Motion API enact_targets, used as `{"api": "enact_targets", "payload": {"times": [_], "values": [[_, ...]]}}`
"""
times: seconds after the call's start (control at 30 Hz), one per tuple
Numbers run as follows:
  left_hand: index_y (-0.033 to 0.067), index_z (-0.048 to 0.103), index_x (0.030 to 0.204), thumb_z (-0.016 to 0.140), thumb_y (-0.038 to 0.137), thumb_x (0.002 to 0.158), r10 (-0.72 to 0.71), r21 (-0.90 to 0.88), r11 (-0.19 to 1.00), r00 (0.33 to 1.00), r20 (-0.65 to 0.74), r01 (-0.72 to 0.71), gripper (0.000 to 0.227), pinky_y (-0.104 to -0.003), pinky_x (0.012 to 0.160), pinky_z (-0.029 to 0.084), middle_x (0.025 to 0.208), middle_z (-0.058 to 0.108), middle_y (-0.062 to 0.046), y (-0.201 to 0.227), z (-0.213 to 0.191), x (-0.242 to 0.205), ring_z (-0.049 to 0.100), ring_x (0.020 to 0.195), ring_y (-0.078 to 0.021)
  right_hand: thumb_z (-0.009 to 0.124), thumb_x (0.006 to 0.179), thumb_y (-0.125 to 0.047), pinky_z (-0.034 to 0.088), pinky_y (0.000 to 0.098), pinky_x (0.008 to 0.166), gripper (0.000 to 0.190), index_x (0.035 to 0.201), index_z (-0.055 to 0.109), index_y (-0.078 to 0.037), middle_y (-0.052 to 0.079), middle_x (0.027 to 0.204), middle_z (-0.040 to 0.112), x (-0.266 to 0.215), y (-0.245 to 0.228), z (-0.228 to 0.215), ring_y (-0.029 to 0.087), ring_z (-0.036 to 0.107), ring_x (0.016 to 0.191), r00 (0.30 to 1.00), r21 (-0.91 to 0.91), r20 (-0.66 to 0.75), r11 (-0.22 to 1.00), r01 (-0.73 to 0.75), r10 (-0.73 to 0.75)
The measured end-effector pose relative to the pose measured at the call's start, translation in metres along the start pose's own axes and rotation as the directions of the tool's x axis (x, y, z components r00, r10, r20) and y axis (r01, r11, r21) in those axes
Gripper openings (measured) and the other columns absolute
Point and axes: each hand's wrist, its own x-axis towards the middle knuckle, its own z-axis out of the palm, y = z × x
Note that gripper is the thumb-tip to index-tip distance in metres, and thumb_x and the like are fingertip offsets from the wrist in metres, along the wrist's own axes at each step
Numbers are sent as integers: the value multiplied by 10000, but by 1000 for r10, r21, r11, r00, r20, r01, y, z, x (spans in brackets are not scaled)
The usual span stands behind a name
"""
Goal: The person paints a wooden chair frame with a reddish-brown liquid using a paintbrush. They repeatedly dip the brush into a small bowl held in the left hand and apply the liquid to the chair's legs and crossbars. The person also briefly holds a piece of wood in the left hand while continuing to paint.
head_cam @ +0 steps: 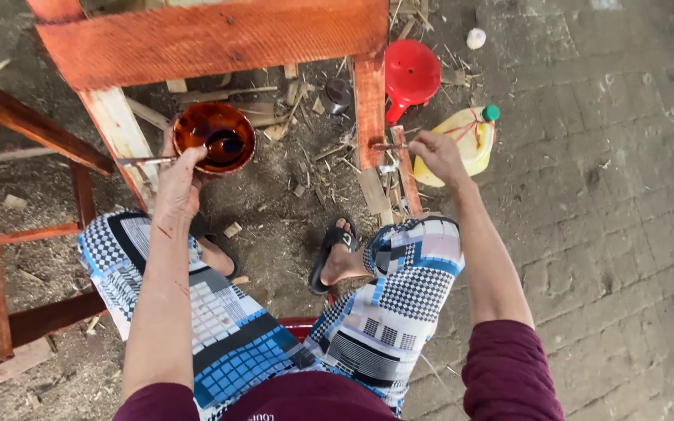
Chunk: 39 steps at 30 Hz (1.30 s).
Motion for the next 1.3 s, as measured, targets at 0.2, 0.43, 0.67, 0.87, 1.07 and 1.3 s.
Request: {"api": "enact_targets", "payload": {"times": [0.2,0.43,0.67,0.87,1.07,1.3], "values": [[274,570,1342,680,62,877,6,-10,1000,1000,28,-6,524,-486,656,690,1254,668,-154,-1,-6,1,732,958,-388,683,996,-332,463,351,759,183,908,707,-174,27,707,593,-33,-16,3,155,526,745,991,173,124,982,-78,57],[285,574,1333,673,65,875,2,3,1000,1000,25,-2,517,-488,674,687,1257,674,-139,-13,-15,5,735,964,-366,629,1044,-278,400,249,696,157,941,712,-192,-49,671,509,-19,-48,1,79,476,709,997,268,76,962,-54,35],[267,593,1317,691,47,867,-19,-45,999,999,-27,18,510,-491,654,694,1230,686,-150,-2,-8,-2,747,944,-384,667,1003,-237,465,341,816,143,928,719,-126,46,799,665,-41,-25,24,165,558,797,981,305,190,946,-105,47],[271,607,1285,693,50,869,-13,-36,999,1000,-6,12,479,-480,629,691,1208,693,-153,-3,-11,1,745,934,-387,613,1058,-266,450,288,804,183,931,700,-166,-27,798,631,-29,-37,24,105,524,803,993,357,117,932,-57,15],[297,583,1310,716,63,869,-34,-44,998,999,-33,33,516,-482,687,691,1237,692,-126,-3,-10,2,743,970,-353,615,1058,-286,463,350,835,213,926,694,-139,-3,827,631,-52,-28,34,154,530,806,980,387,177,909,-154,90],[289,564,1302,735,79,857,-48,-22,999,997,-59,47,520,-471,673,686,1214,682,-93,-5,-5,1,734,953,-323,649,1041,-277,447,371,719,247,876,630,-95,139,709,549,25,-69,8,216,518,721,977,172,-170,972,159,-130]]}}
